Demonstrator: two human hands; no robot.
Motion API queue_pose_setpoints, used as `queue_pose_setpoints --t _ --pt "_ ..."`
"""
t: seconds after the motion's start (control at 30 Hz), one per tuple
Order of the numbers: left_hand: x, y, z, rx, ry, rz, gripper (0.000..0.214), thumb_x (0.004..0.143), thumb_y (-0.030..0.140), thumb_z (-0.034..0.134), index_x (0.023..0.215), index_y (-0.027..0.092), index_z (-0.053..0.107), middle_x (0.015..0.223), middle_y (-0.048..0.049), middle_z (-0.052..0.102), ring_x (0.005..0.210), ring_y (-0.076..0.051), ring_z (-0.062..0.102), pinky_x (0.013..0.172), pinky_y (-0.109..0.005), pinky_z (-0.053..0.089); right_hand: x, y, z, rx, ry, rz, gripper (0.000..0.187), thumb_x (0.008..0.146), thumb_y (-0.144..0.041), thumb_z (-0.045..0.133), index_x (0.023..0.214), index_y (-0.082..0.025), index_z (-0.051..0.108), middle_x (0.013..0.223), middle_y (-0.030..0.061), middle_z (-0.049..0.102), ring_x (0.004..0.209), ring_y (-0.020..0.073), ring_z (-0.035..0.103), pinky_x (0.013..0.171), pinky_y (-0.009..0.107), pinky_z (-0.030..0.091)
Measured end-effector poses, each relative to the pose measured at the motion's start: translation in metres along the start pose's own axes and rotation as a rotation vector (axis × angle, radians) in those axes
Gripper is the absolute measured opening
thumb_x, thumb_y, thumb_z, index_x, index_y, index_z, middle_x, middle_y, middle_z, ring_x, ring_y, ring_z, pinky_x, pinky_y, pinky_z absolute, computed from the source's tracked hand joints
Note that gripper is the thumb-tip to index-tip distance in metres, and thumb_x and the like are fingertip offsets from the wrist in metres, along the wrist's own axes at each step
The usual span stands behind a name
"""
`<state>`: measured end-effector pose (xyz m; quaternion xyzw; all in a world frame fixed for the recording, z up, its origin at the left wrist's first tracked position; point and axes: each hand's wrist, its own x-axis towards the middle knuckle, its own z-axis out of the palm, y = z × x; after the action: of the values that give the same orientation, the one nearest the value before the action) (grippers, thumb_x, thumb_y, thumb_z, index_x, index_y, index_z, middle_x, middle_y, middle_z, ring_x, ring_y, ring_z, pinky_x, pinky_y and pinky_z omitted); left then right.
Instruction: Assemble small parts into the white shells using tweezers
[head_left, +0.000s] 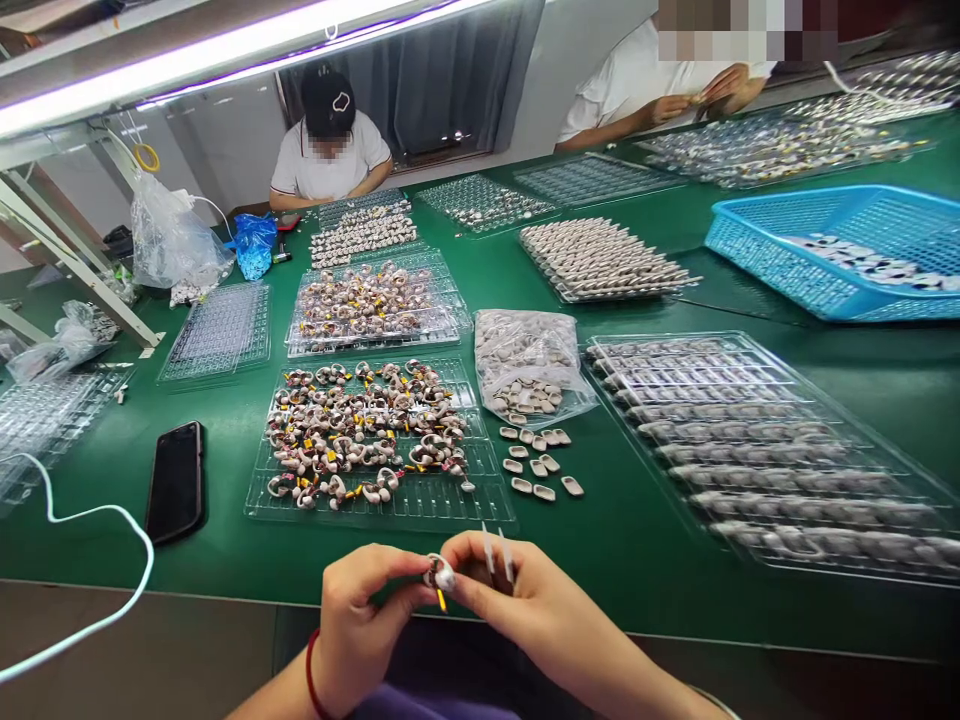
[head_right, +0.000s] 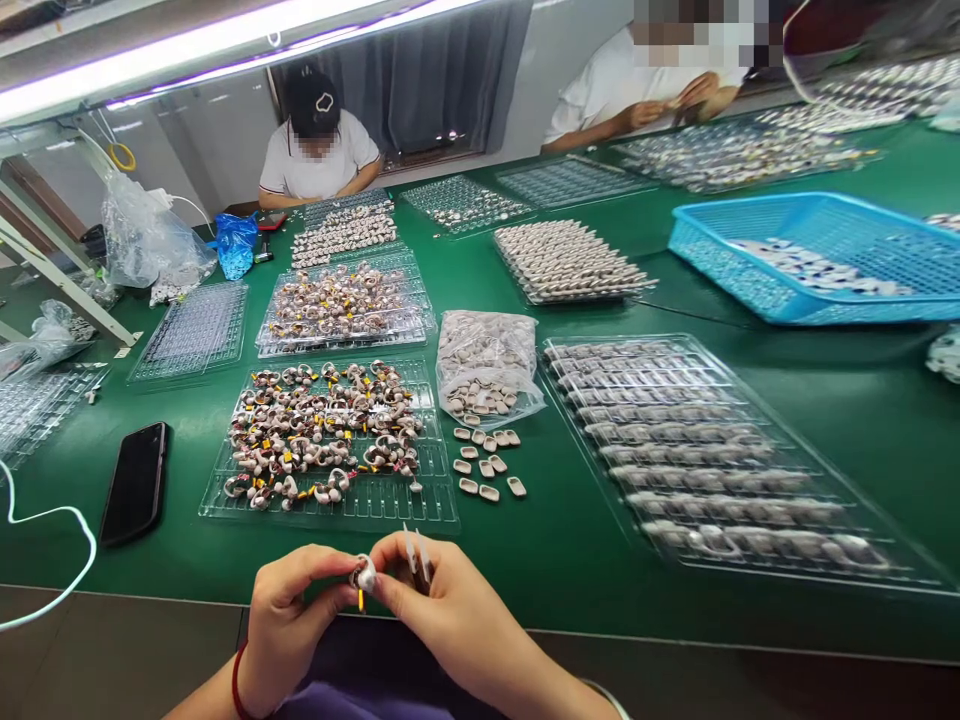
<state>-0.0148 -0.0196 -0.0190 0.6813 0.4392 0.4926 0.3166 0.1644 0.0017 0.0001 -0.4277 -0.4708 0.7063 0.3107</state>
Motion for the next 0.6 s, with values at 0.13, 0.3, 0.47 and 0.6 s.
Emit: queue_pose_setpoints --t 0.13,0.3,0.47,0.6 --pt "0.0009 0.0009 0.0013 -0.013 0.028 -0.046 0.011 0.082 0.031 0.073 0.084 0.020 0.075 0.073 -0.0020 0.077 0.062 -0.014 0.071 0.062 -0.018 0.056 -0.0001 -0.0002 0.0020 -0.021 -0.017 -0.014 0.044 0.074 -0.056 0.072 0.074 -0.015 0.057 0.064 -0.0038 0.046 0.061 0.0118 0.036 0.057 0.025 0.030" --pt "-0.0001 0.0022 0.0018 -0.038 0.026 -0.083 0.017 0.080 0.035 0.074 0.078 0.019 0.074 0.069 -0.0029 0.076 0.059 -0.015 0.069 0.058 -0.019 0.054 0.0006 -0.0007 0.0033 -0.002 -0.072 0.013 0.046 0.077 -0.061 0.068 0.077 -0.017 0.054 0.063 -0.0045 0.046 0.058 0.0113 0.035 0.055 0.024 0.029" --pt "-0.0011 0.0034 0.0015 -0.034 0.006 -0.091 0.018 0.079 0.035 0.075 0.075 0.018 0.073 0.067 -0.0038 0.076 0.058 -0.015 0.069 0.058 -0.019 0.053 -0.0016 -0.0021 0.0022 -0.105 -0.105 -0.038 0.046 0.083 -0.061 0.060 0.079 -0.016 0.054 0.069 -0.0006 0.052 0.065 0.0138 0.043 0.062 0.026 0.035" --pt "-0.0009 0.0026 0.0021 -0.068 0.004 -0.116 0.022 0.079 0.038 0.074 0.073 0.017 0.073 0.065 -0.0043 0.075 0.056 -0.015 0.069 0.055 -0.019 0.052 -0.0038 -0.0032 -0.0004 -0.210 -0.112 -0.070 0.039 0.086 -0.054 0.057 0.079 -0.016 0.057 0.068 0.0005 0.053 0.063 0.0145 0.044 0.059 0.027 0.034"
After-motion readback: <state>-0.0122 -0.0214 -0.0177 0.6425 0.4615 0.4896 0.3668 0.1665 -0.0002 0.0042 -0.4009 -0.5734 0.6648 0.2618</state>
